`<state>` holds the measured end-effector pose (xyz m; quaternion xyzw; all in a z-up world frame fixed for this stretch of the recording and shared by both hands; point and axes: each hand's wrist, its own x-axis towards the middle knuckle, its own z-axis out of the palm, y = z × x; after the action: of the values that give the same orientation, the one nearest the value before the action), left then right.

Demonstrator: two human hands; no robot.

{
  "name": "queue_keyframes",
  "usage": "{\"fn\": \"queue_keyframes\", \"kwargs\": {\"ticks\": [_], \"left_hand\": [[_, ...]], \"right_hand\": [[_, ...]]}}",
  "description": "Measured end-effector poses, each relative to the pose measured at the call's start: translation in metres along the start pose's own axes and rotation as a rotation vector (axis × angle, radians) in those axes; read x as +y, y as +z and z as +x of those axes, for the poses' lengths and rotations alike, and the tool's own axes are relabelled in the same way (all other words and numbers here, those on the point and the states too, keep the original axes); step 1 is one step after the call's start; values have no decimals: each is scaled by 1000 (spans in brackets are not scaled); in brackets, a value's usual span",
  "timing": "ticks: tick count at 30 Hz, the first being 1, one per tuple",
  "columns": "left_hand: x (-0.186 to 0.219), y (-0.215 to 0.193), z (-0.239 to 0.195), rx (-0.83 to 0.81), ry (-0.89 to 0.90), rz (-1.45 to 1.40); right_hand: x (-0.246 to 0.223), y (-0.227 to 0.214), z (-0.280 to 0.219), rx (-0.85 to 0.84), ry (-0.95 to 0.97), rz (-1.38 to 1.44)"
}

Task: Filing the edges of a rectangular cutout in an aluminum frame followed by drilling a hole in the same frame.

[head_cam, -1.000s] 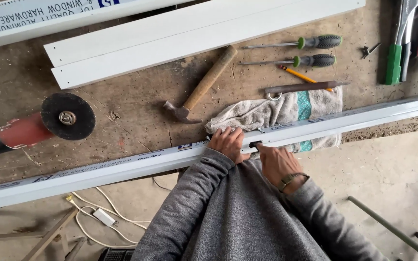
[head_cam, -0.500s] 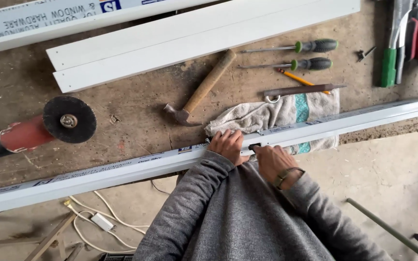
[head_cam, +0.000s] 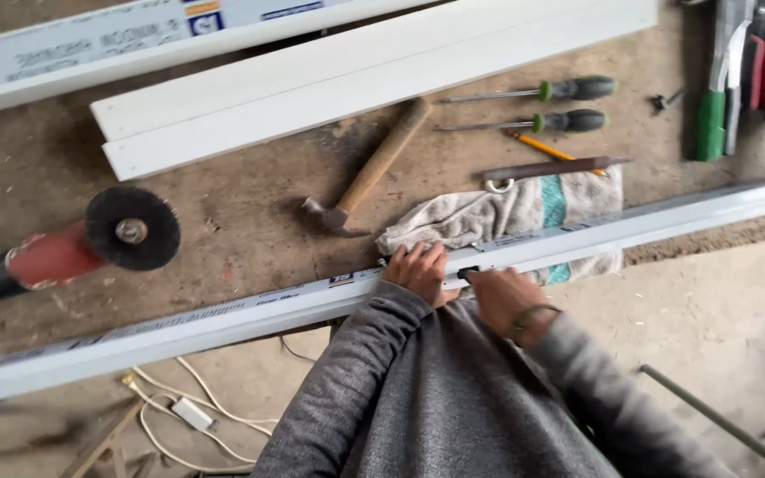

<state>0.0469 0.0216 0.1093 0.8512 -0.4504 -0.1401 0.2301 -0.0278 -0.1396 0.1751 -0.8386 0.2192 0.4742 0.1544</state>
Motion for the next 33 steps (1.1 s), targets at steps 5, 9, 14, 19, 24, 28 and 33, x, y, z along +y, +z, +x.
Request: {"fn": "queue_keyframes", "kwargs": {"ticks": [5, 9, 14, 19, 24, 28, 33], "left_hand": [[-10, 24, 3, 177, 21, 8], [-4, 16, 3, -133, -31, 48], [1, 2, 6, -4, -10, 5], [2, -3, 5, 176, -9, -17], [-2, 20, -1, 144, 0, 3], [-1, 4, 1, 91, -12, -52], [-1, 1, 1, 49, 0, -31]], "right_hand": [[-6, -89, -84, -2, -41, 177], [31, -120, -124, 131, -85, 206], [41, -81, -117, 134, -122, 249], [30, -40, -89, 93, -191, 225], [30, 23, -24, 117, -173, 1], [4, -54, -74, -5, -164, 19], [-11, -65, -59, -36, -174, 14]]}}
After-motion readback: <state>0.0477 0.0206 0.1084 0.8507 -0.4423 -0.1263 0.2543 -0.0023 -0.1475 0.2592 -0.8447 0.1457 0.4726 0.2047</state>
